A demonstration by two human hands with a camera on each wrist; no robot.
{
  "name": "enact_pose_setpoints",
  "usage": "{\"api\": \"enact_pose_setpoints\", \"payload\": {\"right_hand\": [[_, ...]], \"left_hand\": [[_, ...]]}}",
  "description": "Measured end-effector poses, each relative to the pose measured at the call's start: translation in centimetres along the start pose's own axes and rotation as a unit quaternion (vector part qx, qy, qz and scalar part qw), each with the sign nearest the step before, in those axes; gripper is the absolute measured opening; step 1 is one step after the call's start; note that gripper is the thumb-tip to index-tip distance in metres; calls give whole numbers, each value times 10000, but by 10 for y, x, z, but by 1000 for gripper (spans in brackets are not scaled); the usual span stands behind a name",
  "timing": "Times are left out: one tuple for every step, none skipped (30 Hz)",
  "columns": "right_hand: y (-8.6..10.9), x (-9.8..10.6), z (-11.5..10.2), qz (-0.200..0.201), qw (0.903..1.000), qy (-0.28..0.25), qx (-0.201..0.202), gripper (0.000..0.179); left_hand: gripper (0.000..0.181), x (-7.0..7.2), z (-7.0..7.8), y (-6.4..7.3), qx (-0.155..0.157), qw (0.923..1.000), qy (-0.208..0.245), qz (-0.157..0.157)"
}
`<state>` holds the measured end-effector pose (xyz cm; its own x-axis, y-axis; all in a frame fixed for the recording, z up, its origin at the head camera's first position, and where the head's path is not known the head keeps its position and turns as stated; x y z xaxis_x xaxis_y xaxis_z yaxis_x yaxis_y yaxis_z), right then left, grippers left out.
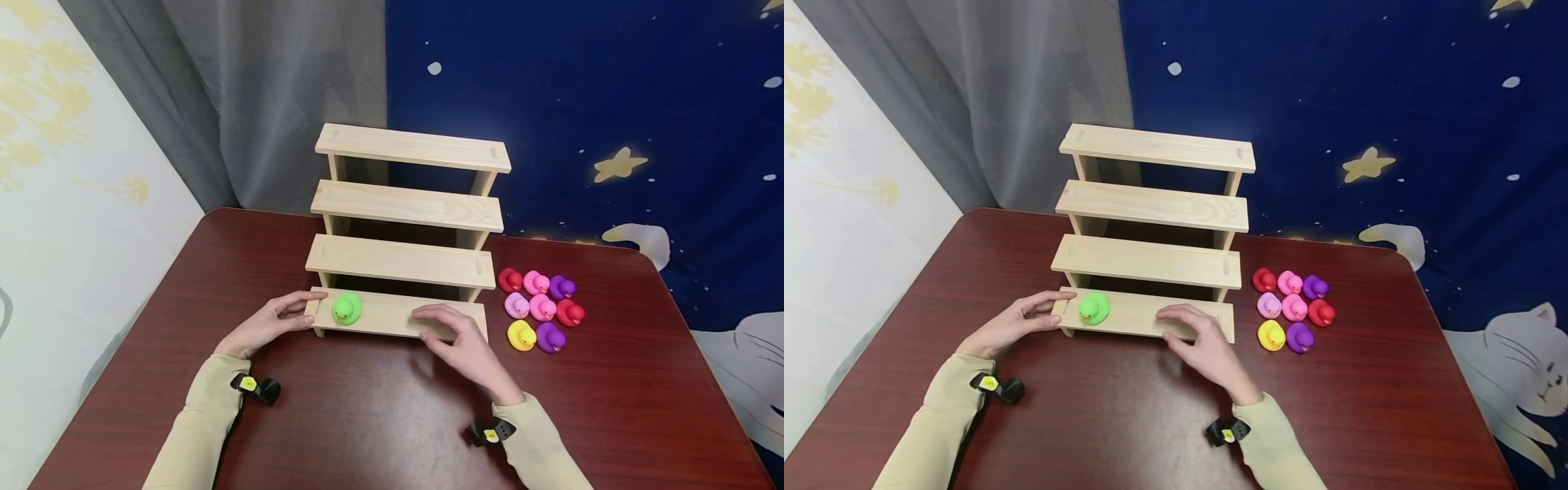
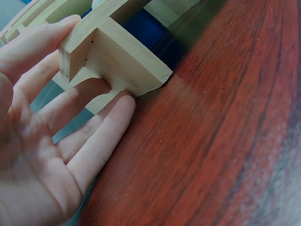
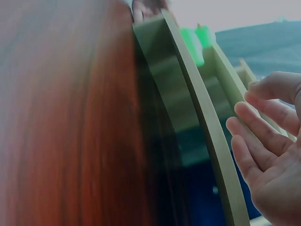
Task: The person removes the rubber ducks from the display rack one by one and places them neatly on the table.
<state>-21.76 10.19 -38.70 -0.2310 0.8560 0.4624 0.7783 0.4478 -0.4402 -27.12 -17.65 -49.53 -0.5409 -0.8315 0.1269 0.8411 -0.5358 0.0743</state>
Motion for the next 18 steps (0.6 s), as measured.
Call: {"api": "enact_pose_setpoints", "payload": {"right_hand": [[-2,-5,-2,-78,10000,-40,36,27],[-4,-10,-4,-148,9998,-79,62,27],[-6,-15,-6,-200,9997,-109,79,27],[-7,-19,-8,-244,9996,-124,94,27],[-9,-22,-9,-276,9994,-155,99,27],[-11,-25,-10,-309,9993,-174,109,27],[-13,-28,-11,-342,9992,-187,110,26],[-14,-31,-12,-386,9990,-186,112,26],[-16,-34,-12,-432,9989,-171,115,26],[-18,-37,-12,-476,9986,-179,111,27],[-19,-40,-13,-518,9985,-175,95,27],[-20,-44,-8,-541,9984,-161,106,28],[-20,-47,-3,-556,9983,-145,100,28],[-21,-51,3,-575,9982,-127,97,29],[-22,-54,8,-584,9982,-118,99,30],[-22,-58,13,-594,9981,-105,107,30],[-23,-61,18,-603,9981,-79,121,31],[-24,-65,22,-607,9980,-58,151,32]], "left_hand": [[48,0,0,0,-1,10000,5,-3],[48,0,0,0,3,10000,21,-3],[48,0,-1,0,5,10000,37,-2],[48,0,-1,0,2,10000,42,-1],[48,0,-1,0,5,10000,48,1],[48,0,-1,0,8,10000,46,3],[48,1,-1,0,12,10000,52,6],[48,1,-1,0,19,10000,54,9],[48,1,0,0,23,10000,54,9],[48,0,0,0,27,10000,48,9],[48,0,0,0,35,10000,54,8],[48,0,0,0,46,10000,53,7],[48,0,0,0,53,10000,58,3],[48,0,0,0,56,10000,58,-2],[48,0,0,0,57,10000,64,-6],[48,0,0,0,58,10000,68,-7],[48,0,0,0,60,9999,80,-10],[47,0,0,0,61,9999,80,-11]]}}
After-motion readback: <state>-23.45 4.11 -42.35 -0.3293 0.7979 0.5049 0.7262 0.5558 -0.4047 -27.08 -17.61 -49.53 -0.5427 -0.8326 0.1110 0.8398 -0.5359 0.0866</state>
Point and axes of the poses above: each hand's wrist, its own y-axis away from the middle knuckle, its own x-axis out of the back of the hand, z = x × y, the point moved 9 cm from there along -y, towards the middle knuckle, and after that the axes turned 2 degrees about x, right-handed, at the moved point
